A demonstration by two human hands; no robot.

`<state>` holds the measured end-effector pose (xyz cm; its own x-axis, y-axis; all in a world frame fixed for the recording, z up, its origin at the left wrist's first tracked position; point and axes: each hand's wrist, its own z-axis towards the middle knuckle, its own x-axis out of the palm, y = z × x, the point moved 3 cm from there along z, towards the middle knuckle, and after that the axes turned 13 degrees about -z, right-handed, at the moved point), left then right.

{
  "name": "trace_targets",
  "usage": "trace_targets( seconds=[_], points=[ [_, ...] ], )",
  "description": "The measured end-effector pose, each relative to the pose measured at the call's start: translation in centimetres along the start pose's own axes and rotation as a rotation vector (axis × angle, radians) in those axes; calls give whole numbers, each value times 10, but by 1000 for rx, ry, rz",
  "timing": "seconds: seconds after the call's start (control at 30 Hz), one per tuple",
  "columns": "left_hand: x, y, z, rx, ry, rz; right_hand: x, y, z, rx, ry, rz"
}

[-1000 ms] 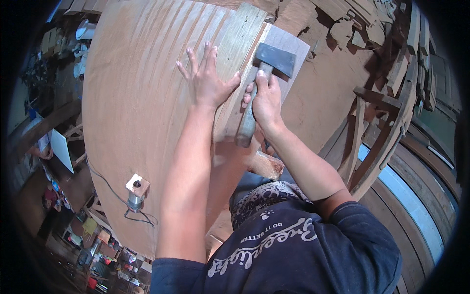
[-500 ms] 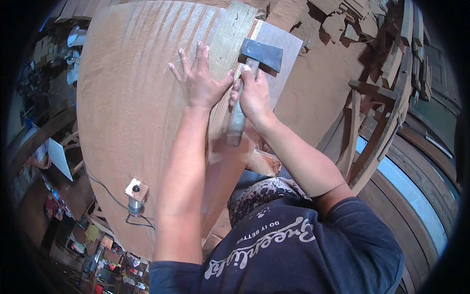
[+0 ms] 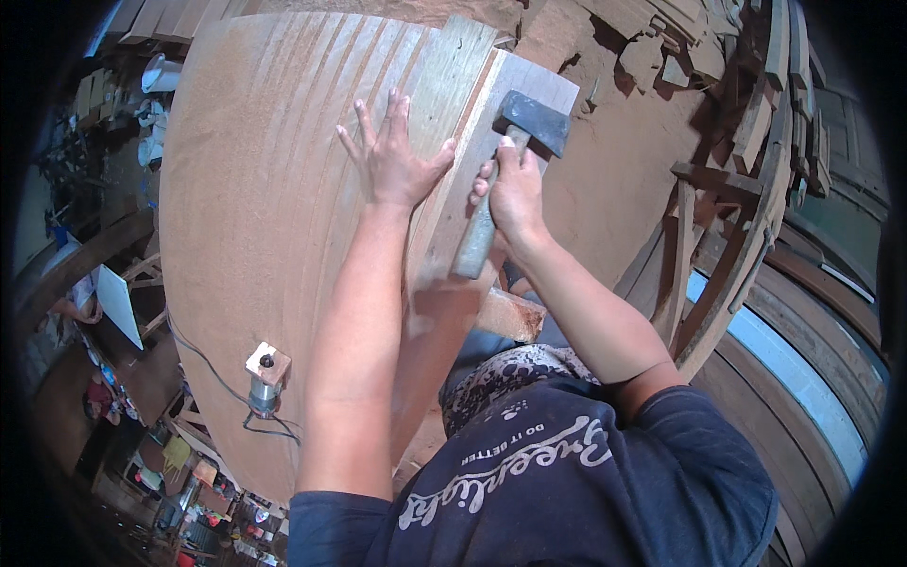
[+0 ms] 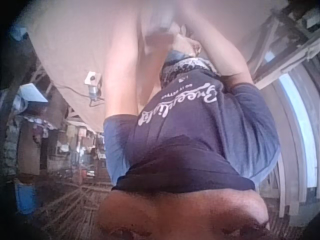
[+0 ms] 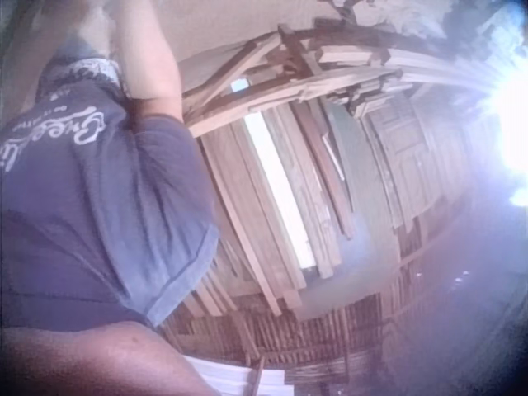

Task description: The person uses a hand axe to chip and shape the edge of a large curved wooden panel, then uses a power sander to smooth the surface. The person repeatedly positions the wood and removes material along the edge.

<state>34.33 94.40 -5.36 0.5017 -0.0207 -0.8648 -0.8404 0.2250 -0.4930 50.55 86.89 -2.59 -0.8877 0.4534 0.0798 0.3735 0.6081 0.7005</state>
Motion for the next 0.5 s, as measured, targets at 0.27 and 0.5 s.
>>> trace_targets(
  seconds=[0.27, 0.5],
  points=[
    [0, 0, 0, -3, 9, -7, -34, 19, -1, 19, 62, -88],
    [3, 3, 0, -9, 15, 13, -14, 12, -1, -7, 16, 44]
  ],
)
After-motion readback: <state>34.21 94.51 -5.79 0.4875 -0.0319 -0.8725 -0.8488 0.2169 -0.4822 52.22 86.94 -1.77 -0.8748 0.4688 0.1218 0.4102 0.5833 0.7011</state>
